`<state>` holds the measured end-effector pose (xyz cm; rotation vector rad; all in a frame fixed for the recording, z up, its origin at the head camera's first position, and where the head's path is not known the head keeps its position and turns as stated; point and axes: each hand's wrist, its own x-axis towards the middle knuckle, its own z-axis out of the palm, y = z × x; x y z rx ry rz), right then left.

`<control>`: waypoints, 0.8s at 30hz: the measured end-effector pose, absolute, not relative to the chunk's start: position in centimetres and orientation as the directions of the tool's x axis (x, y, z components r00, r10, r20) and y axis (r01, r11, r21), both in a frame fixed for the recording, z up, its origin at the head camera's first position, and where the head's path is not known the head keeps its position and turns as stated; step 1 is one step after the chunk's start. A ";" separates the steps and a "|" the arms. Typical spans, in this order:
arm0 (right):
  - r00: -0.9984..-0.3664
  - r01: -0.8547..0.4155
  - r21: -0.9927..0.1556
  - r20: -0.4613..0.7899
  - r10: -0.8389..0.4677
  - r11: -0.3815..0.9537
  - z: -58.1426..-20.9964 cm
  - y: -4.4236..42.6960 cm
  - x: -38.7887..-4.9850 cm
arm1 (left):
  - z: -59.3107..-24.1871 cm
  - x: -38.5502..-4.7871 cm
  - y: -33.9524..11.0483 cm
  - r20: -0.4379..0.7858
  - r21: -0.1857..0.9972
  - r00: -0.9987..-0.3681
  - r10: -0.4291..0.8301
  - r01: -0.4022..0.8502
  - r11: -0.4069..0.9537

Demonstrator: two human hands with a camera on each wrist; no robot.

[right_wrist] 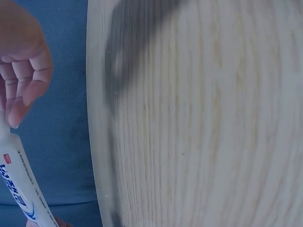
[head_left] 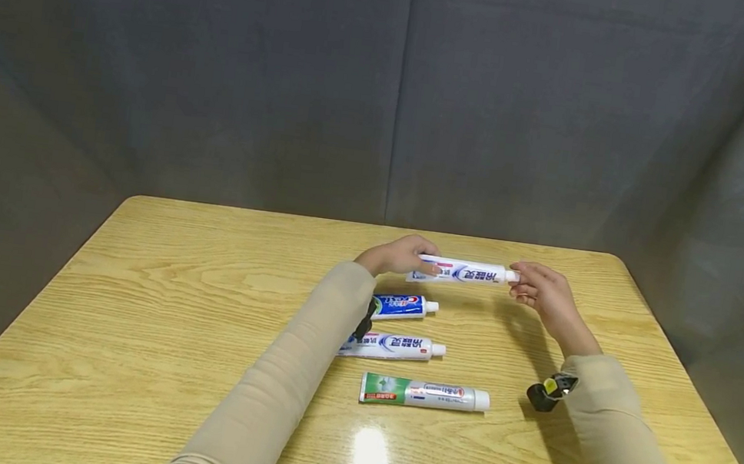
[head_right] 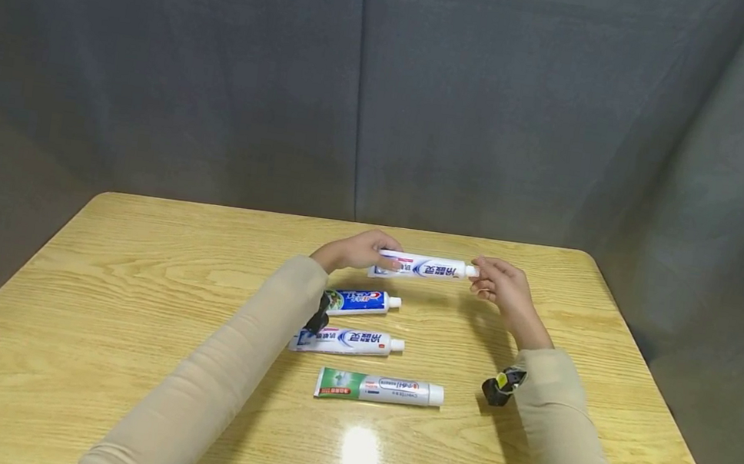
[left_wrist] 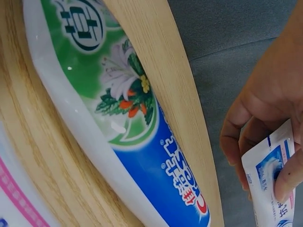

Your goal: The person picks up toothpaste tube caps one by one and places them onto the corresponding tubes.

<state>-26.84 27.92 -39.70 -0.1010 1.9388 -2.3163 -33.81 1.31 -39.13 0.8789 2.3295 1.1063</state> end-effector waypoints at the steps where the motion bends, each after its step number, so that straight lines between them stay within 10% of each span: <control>1: -0.990 0.045 -0.984 -0.021 -0.139 -0.172 -39.7 27.9 -26.8 | -39.2 -33.8 1.3 -0.093 0.799 -0.713 0.695 0.363 0.479; 24: -0.993 -0.046 -0.997 0.039 -0.113 0.058 -40.3 28.3 -27.1 | -39.2 -33.5 1.0 -0.085 0.804 -0.719 0.690 0.359 0.473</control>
